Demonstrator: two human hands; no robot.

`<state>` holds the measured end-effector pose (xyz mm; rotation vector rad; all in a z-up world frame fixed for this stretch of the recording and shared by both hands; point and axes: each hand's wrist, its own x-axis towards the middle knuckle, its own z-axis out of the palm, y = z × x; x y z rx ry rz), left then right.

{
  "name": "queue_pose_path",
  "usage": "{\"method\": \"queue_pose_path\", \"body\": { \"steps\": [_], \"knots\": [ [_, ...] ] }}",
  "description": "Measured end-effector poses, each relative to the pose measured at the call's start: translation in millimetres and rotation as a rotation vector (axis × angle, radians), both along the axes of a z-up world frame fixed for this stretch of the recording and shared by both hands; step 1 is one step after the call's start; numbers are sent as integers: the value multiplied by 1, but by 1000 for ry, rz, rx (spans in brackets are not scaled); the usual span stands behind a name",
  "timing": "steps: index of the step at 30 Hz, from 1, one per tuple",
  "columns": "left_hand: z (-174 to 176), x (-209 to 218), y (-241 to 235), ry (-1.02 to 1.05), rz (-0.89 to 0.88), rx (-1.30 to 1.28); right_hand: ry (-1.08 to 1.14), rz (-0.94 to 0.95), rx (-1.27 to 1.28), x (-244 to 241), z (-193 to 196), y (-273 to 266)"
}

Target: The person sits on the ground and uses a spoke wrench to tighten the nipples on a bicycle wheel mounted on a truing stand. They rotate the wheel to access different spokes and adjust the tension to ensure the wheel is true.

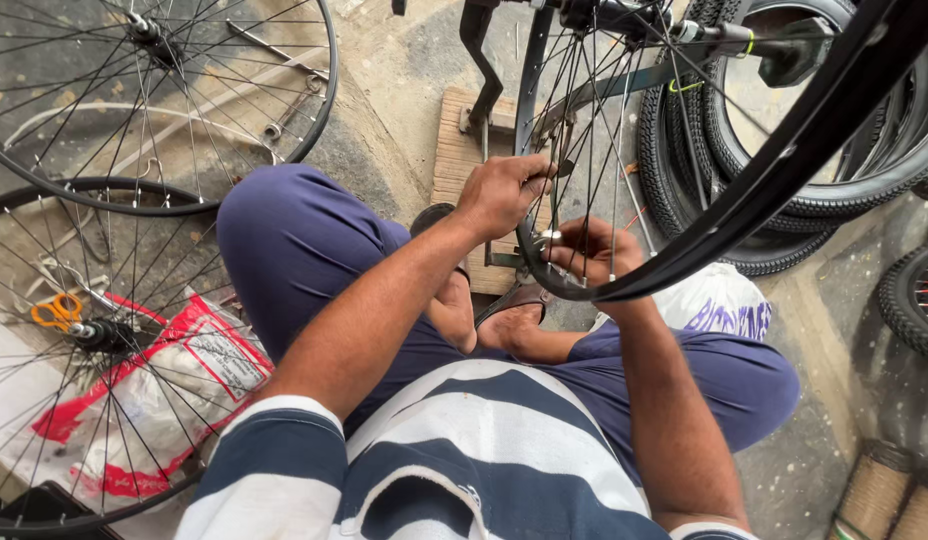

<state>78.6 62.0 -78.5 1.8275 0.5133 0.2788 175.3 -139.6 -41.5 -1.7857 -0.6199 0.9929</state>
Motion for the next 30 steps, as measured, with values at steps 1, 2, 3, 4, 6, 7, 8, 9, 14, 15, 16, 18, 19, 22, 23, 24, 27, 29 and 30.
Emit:
{"method": "queue_pose_path", "body": {
  "steps": [1, 2, 3, 4, 6, 7, 8, 9, 14, 15, 16, 18, 19, 22, 23, 24, 27, 29, 30],
  "knots": [
    [4, 1, 1, 6, -17, -18, 94, -53, 85, 2, -1, -2],
    [7, 2, 3, 12, -34, -37, 130, -99, 150, 7, -2, -2],
    [8, 0, 1, 22, -41, -60, 170, -137, 210, 15, -4, -1],
    [9, -3, -2, -20, -44, -82, 211, -175, 270, 18, -5, 0],
    [12, -4, -2, -116, -48, -105, 179, -97, 136, 20, -8, 8],
    [12, -6, -3, -144, -44, -119, 163, -67, 63, 19, -10, 9],
    [12, -8, -4, -172, -41, -133, 200, -17, 66, 18, -13, 12],
    [12, -9, -4, -201, -36, -146, 236, 35, 69, 16, -18, 17],
    [12, -11, -4, -185, -68, -142, 56, 71, -51, 8, -15, 29],
    [12, -10, -5, -184, -68, -170, -77, 55, -126, 3, -10, 29],
    [10, -9, -4, -187, -89, -194, -209, 39, -202, -2, -3, 28],
    [8, -10, -1, -190, -126, -242, -407, 95, -251, -5, 10, 24],
    [7, -11, 0, -163, -147, -260, -506, 122, -273, -5, 13, 24],
    [4, -15, 2, -119, -247, -339, -420, 299, -86, 2, 14, 22],
    [3, -17, 6, -134, -300, -378, -203, 213, -22, 2, 14, 20],
    [1, -19, 9, -148, -353, -416, 14, 125, 40, -1, 16, 17],
    [-3, -22, 15, -223, -575, -592, 36, 63, 70, -14, 29, 3],
    [-3, -24, 14, -129, -588, -604, -101, 91, -15, -27, 41, -5],
    [-1, -25, 14, -80, -593, -609, -142, 104, -83, -35, 49, -10]
  ]
}}
